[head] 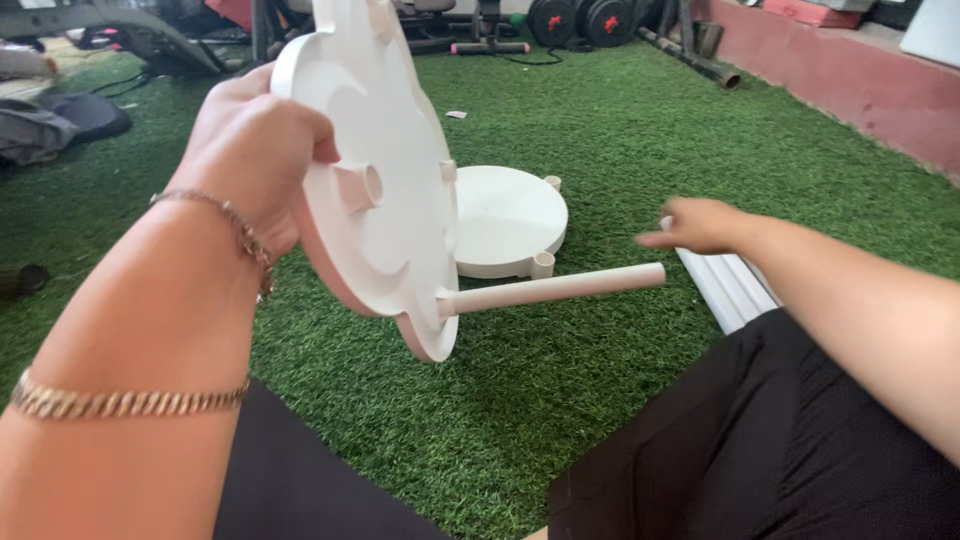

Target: The person assembles a small white plastic table by inserting cylindrical legs into the base and top plates. They connect the legs to the base, then attach the top plate to complete the structure.

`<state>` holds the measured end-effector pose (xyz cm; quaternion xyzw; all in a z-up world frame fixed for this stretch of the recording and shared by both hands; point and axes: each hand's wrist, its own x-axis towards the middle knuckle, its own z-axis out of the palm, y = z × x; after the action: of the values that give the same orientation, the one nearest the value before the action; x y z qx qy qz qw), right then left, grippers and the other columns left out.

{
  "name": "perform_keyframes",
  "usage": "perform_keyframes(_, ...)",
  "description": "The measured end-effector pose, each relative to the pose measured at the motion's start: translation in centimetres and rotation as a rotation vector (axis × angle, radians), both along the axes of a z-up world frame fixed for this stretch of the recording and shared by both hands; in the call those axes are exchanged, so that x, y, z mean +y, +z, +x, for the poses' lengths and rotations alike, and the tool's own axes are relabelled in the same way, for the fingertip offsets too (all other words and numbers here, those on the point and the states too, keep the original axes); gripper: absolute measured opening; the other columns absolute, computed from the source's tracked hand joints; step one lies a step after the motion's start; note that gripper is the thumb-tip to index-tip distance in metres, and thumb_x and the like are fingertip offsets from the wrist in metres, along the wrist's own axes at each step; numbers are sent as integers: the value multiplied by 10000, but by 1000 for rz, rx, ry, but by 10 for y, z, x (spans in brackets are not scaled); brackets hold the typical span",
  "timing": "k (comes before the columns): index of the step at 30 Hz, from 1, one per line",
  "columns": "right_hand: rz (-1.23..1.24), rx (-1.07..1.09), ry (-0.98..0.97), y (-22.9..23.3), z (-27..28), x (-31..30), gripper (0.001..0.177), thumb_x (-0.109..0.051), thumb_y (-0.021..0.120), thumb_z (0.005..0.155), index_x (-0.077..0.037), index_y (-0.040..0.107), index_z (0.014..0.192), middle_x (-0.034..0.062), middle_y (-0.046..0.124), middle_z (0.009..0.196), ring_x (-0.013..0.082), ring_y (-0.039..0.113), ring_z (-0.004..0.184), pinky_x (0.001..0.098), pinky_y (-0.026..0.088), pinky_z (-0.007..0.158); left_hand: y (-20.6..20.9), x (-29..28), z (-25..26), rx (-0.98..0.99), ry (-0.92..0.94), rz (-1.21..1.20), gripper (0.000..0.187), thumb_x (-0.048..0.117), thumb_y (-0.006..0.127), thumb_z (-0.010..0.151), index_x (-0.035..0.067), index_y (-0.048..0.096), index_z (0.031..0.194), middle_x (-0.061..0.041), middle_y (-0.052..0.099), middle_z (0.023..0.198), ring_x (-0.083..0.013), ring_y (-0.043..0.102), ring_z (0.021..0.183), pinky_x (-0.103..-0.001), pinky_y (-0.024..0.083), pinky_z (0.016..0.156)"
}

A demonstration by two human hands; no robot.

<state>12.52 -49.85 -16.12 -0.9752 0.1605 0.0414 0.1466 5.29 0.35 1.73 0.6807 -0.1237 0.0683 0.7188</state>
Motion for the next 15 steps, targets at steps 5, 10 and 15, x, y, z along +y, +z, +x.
perform_keyframes(5, 66, 444, -429, -64, 3, -94, 565, -426, 773, 874, -43, 646, 1269, 133, 738, 1079, 312, 677, 921, 556, 587, 822, -5, -9, -8, -53, -9, 37, 553, -114, 490, 749, -5, 626, 1273, -173, 721, 1124, -291, 748, 991, -444, 644, 847)
perform_keyframes(10, 187, 390, -555, -97, 7, -98, 459, -377, 715, 916, -53, 640, 1231, 118, 671, 977, 274, 614, 814, 491, 546, 721, -3, -18, -14, -54, -48, -23, 575, -118, 470, 721, -14, 612, 1269, -180, 714, 1104, -284, 768, 952, -414, 634, 794)
perform_keyframes(15, 280, 266, -558, -71, 8, -69, 356, -328, 657, 958, -62, 633, 1193, 103, 603, 875, 236, 551, 708, 426, 505, 619, -8, -14, -16, -42, -45, -65, 531, -95, 480, 756, -31, 595, 1271, -172, 700, 1094, -259, 729, 905, -428, 658, 762)
